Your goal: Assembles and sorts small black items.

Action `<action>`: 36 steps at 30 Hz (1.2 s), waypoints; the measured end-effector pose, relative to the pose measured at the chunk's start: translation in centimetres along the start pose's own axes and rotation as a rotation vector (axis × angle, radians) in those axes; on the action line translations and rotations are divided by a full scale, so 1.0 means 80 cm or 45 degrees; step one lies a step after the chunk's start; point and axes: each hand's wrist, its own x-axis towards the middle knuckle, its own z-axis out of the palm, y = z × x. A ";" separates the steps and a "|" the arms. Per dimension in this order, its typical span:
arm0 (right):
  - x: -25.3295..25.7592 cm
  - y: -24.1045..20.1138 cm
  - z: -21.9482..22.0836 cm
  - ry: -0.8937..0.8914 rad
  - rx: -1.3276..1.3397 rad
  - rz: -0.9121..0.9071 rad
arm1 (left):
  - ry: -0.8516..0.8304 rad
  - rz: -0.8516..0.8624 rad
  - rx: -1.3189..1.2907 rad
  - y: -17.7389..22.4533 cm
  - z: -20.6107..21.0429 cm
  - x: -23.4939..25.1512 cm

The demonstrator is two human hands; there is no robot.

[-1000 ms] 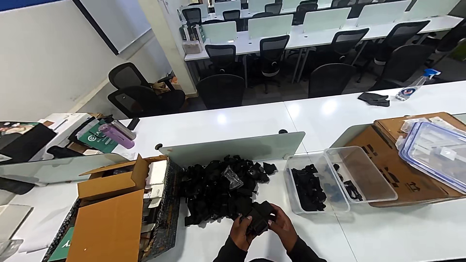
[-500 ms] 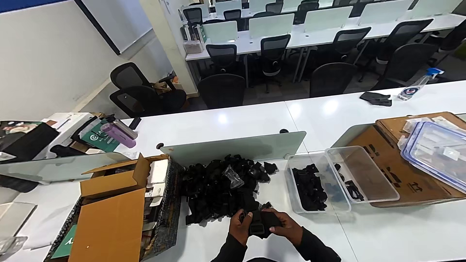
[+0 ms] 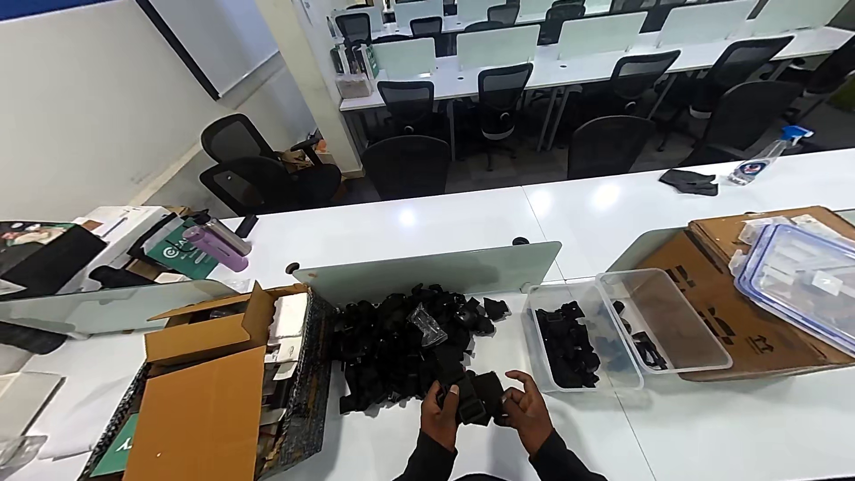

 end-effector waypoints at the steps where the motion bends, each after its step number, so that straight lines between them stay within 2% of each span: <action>1: -0.004 0.003 0.002 0.019 -0.014 -0.009 | 0.027 0.004 0.008 0.000 0.000 0.001; 5: -0.011 0.016 -0.001 -0.100 -0.055 -0.002 | 0.047 0.044 0.047 0.002 -0.004 0.004; 8: -0.005 0.021 0.006 -0.080 -0.146 -0.066 | 0.004 0.062 0.103 0.000 -0.002 0.000; 11: 0.001 0.017 0.013 -0.075 -0.056 0.101 | -0.010 0.106 0.130 -0.003 0.001 -0.002; 13: 0.001 0.013 0.011 -0.059 0.062 0.139 | 0.083 0.121 0.147 -0.003 -0.001 0.004; 16: -0.008 0.009 0.010 0.085 0.076 0.147 | 0.267 0.068 0.123 -0.003 -0.009 0.022; 18: -0.016 0.011 0.010 0.100 -0.045 0.294 | 0.306 -0.001 0.073 -0.003 -0.007 0.021; 20: -0.020 0.015 0.012 0.044 -0.323 0.416 | 0.274 -0.060 -0.021 -0.001 0.000 0.013; 22: -0.025 0.016 0.011 0.073 -0.628 0.224 | 0.233 -0.064 -0.102 0.000 0.002 0.012; 25: -0.025 0.020 0.000 0.125 -0.915 -0.453 | 0.171 -0.046 -0.160 0.004 0.001 0.010; 27: -0.014 0.019 -0.008 -0.020 -0.991 -0.739 | 0.118 -0.051 -0.213 0.008 0.002 0.007; 30: -0.005 0.014 -0.008 -0.253 -1.189 -0.695 | 0.096 -0.101 -0.294 0.015 0.012 -0.002; 32: -0.004 0.022 -0.002 -0.184 -1.193 -0.688 | 0.123 -0.155 -0.366 0.021 0.019 -0.006; 34: -0.004 0.036 0.007 -0.007 -1.040 -0.753 | 0.179 -0.193 -0.408 0.026 0.022 -0.006; 36: -0.005 0.044 0.011 0.059 -0.862 -0.792 | 0.219 -0.214 -0.433 0.028 0.019 -0.005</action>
